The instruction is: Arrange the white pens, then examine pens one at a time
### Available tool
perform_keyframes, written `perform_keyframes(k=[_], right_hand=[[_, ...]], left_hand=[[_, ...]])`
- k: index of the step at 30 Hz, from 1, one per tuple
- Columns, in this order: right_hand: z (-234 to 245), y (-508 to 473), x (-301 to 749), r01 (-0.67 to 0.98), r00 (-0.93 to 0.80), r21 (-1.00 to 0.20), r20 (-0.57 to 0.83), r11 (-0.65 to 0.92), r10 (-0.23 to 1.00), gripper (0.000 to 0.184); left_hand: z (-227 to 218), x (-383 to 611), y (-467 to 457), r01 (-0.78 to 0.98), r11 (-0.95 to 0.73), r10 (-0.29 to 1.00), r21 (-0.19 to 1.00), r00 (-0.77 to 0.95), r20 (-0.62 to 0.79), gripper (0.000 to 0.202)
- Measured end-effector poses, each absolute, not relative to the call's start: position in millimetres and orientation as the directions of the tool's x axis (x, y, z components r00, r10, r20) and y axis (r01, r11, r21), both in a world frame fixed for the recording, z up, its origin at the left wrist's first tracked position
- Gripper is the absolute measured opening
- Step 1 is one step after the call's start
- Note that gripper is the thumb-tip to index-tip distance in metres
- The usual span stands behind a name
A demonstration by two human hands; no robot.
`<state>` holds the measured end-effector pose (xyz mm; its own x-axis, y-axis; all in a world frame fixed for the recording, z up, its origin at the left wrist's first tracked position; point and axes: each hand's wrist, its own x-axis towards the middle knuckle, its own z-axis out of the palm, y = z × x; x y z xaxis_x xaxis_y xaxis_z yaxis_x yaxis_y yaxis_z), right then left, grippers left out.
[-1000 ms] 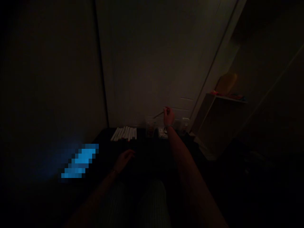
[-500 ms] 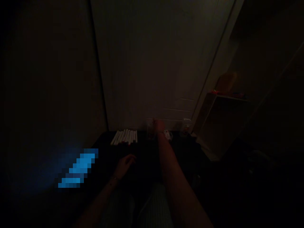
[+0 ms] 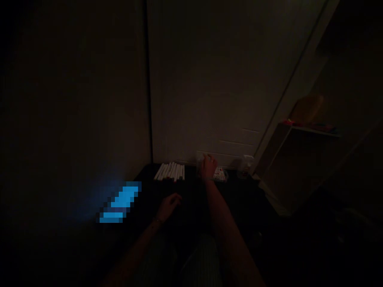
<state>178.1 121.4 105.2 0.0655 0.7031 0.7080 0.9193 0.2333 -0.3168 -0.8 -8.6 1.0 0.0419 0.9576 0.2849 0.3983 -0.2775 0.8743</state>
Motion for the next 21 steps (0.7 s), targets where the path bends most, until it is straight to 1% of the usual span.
perform_keyframes(k=[2, 4, 6, 8, 11, 13, 17, 21], right_hand=[[92, 108, 165, 0.925, -0.088, -0.213, 0.687, 0.315, 0.722, 0.034], [77, 97, 149, 0.906, -0.257, -0.118, 0.609, 0.407, 0.75, 0.032], [62, 91, 133, 0.89, -0.344, -0.093, 0.504, 0.446, 0.792, 0.03], [48, 90, 118, 0.904, -0.325, -0.12, 0.427, 0.409, 0.844, 0.03], [34, 93, 103, 0.934, -0.243, -0.17, 0.344, 0.315, 0.907, 0.034], [28, 95, 98, 0.946, -0.214, -0.171, 0.304, 0.274, 0.928, 0.036], [19, 99, 98, 0.947, -0.231, -0.146, 0.314, 0.288, 0.921, 0.033], [14, 104, 105, 0.924, -0.274, -0.173, 0.318, 0.34, 0.907, 0.03]], left_hand=[[-1, 0, -8, 0.398, -0.285, 0.955, 0.872, 0.043, 0.293, 0.023], [-2, 0, -8, 0.406, -0.288, 0.954, 0.867, 0.039, 0.299, 0.023], [-2, 0, -8, 0.419, -0.271, 0.956, 0.867, 0.012, 0.293, 0.022], [-2, 0, -8, 0.422, -0.261, 0.959, 0.868, 0.007, 0.285, 0.022], [-3, 0, -9, 0.424, -0.245, 0.963, 0.872, -0.001, 0.271, 0.022], [-3, 0, -9, 0.425, -0.253, 0.961, 0.869, 0.003, 0.278, 0.022], [-5, 0, -10, 0.43, -0.267, 0.957, 0.862, 0.01, 0.291, 0.023], [-5, 0, -11, 0.422, -0.264, 0.958, 0.867, 0.011, 0.286, 0.023]])
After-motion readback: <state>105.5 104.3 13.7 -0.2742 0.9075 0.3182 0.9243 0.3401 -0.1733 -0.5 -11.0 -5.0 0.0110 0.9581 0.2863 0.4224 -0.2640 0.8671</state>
